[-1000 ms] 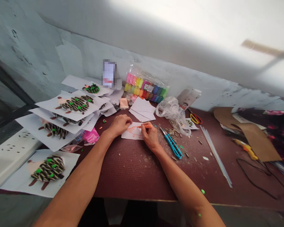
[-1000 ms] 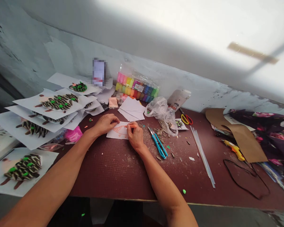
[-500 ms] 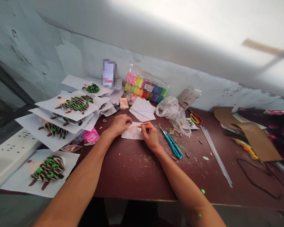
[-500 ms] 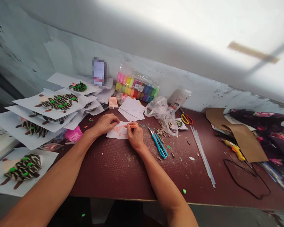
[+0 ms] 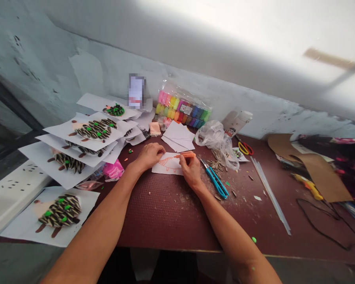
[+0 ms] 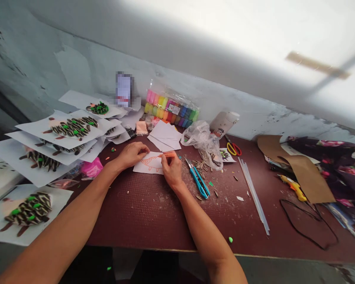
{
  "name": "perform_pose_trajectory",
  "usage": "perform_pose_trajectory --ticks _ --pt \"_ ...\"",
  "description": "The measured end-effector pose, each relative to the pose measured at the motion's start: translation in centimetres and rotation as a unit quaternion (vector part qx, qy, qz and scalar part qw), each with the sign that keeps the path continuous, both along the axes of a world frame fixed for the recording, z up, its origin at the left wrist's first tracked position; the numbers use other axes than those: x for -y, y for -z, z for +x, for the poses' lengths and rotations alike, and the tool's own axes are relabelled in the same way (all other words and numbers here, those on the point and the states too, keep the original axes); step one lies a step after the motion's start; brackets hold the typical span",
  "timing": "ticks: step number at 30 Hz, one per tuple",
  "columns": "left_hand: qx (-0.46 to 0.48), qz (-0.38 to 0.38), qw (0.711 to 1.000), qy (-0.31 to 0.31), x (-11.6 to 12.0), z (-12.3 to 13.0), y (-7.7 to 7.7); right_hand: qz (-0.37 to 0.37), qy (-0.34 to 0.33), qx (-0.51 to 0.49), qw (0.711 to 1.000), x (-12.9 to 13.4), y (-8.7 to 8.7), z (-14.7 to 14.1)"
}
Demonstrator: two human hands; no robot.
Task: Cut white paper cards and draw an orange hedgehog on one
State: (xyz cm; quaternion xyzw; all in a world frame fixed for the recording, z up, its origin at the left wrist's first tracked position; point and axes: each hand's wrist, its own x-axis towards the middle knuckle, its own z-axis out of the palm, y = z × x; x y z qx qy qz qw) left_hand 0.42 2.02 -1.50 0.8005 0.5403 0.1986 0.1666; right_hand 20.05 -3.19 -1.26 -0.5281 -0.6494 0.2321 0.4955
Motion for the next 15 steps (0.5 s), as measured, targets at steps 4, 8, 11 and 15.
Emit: perform_pose_trajectory --ticks 4,8,11,15 --pt "0.006 0.002 1.000 -0.002 -0.1 0.0 0.2 -0.012 -0.023 0.009 1.000 0.2 0.1 -0.2" --pt "0.010 0.001 1.000 -0.005 -0.1 0.1 0.3 -0.005 -0.035 0.018 0.999 0.2 0.1 -0.9" --pt "0.008 0.001 1.000 -0.006 0.0 0.1 0.2 0.002 -0.040 0.018 0.999 -0.1 0.2 -1.3" --pt "0.004 -0.002 1.000 -0.006 0.0 0.1 0.1 -0.009 -0.036 0.034 0.999 -0.3 0.5 -1.2"
